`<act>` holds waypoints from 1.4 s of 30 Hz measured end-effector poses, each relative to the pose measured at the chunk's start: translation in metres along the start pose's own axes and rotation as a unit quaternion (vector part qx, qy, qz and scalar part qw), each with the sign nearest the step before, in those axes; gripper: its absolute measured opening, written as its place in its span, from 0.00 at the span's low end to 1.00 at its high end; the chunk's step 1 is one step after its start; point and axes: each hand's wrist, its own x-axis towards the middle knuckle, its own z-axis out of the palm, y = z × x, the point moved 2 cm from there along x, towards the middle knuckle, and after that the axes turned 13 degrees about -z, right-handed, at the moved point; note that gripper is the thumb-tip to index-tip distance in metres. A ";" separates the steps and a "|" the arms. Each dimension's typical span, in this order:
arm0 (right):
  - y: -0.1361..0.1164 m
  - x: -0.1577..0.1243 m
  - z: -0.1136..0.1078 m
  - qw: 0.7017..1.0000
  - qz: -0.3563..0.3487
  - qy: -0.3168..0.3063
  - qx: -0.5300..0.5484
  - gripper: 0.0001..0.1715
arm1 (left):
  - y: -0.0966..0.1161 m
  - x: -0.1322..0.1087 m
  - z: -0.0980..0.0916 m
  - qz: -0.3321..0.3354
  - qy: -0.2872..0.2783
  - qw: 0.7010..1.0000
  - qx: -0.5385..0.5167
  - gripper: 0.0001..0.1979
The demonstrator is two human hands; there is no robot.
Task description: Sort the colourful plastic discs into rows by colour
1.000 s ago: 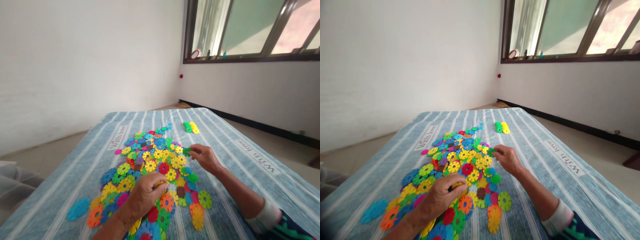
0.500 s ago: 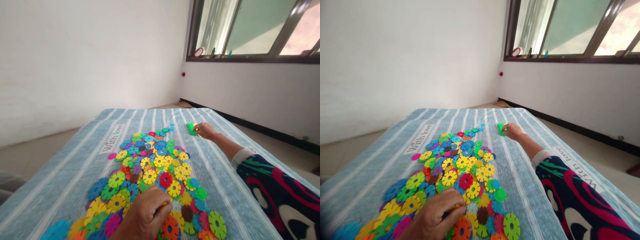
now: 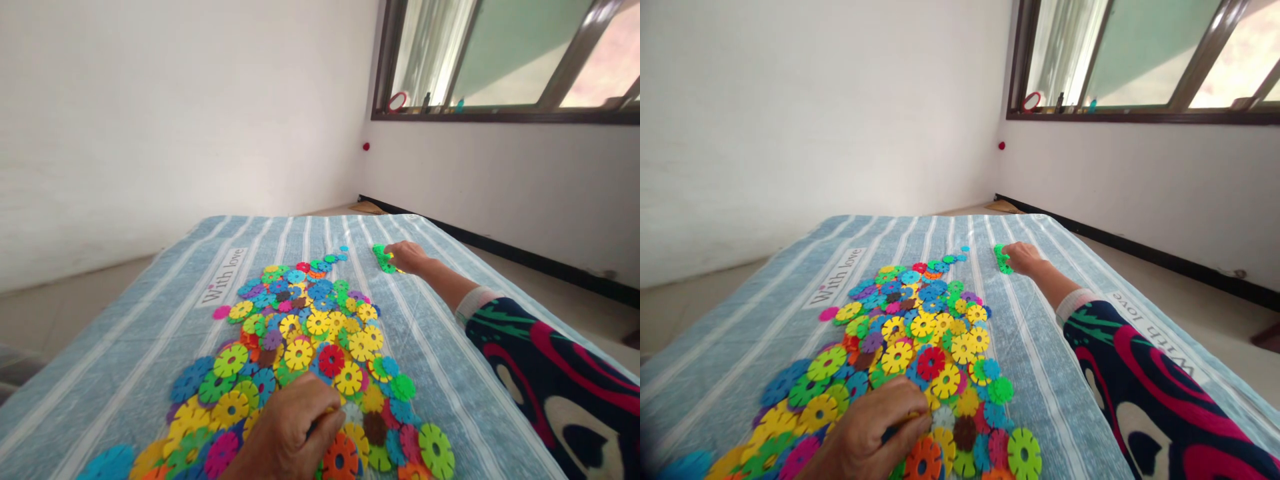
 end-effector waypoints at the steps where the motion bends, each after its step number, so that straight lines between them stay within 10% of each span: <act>1: 0.000 -0.001 0.000 1.000 0.004 0.002 -0.002 0.22 | 0.000 0.000 0.000 -0.001 -0.001 1.000 0.000 0.12; 42: -0.032 -0.019 0.011 0.999 0.040 -0.026 0.019 0.19 | 0.002 0.002 -0.001 0.002 0.007 1.000 0.000 0.09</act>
